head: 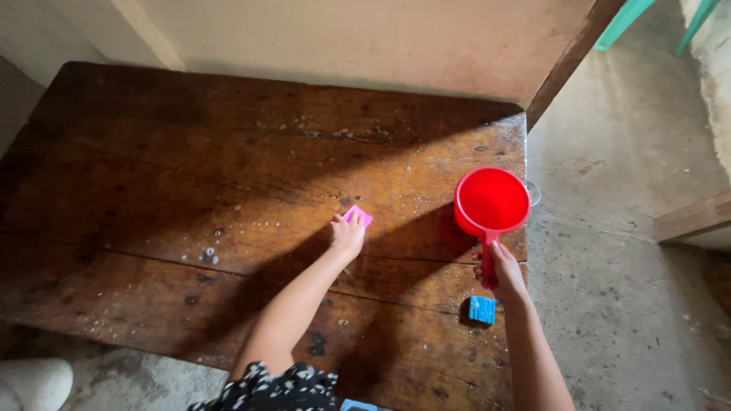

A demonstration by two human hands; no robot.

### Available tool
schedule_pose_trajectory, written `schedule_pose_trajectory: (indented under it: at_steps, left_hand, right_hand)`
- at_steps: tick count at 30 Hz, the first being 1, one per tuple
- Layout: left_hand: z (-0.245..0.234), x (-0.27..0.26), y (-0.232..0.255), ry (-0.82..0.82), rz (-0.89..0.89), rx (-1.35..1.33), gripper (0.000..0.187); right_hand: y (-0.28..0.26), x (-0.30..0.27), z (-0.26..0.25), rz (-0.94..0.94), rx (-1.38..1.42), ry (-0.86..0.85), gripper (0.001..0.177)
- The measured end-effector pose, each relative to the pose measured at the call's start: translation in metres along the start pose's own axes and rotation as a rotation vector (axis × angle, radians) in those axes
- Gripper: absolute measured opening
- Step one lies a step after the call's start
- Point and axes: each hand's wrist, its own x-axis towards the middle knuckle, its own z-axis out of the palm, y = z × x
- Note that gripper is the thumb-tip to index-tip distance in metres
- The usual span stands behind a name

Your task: The person cleans a wooden table using a pink scrubbing sponge and a red plastic cup. They repeatedly pour water from the cup onto the table surface and scrub the wood with the sponge, moving across the table to cover different areas.

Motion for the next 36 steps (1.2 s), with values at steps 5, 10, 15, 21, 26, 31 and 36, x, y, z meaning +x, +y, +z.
schedule_pose_trajectory:
  at_steps: [5,10,15,21,26,31,36]
  left_hand:
    - [-0.023,0.037,0.006,0.089,-0.137,0.009,0.054]
    - [-0.012,0.021,0.011,-0.091,-0.095,-0.030,0.052]
    - [-0.024,0.039,0.014,0.146,-0.177,-0.075,0.048]
    - [0.008,-0.041,0.038,0.285,0.122,-0.138,0.063]
    - [0.004,-0.031,-0.003,0.191,-0.008,-0.238,0.074]
    - [-0.006,0.012,0.039,0.479,-0.408,-0.964,0.073]
    - [-0.023,-0.103,0.080,0.232,0.364,-0.108,0.062]
  right_hand:
    - [-0.003,0.004,0.011,0.004,0.031,0.016,0.030]
    - [-0.002,0.003,0.009,0.005,0.021,0.013,0.031]
    - [0.000,0.003,0.010,-0.010,0.010,0.033,0.031]
    - [-0.001,0.002,0.011,-0.002,0.045,0.042,0.031]
    - [0.001,-0.001,0.010,-0.007,0.035,0.033,0.032]
    - [0.004,0.000,0.010,-0.039,0.035,0.026,0.033]
    - [-0.001,-0.007,0.010,0.004,-0.019,0.087,0.033]
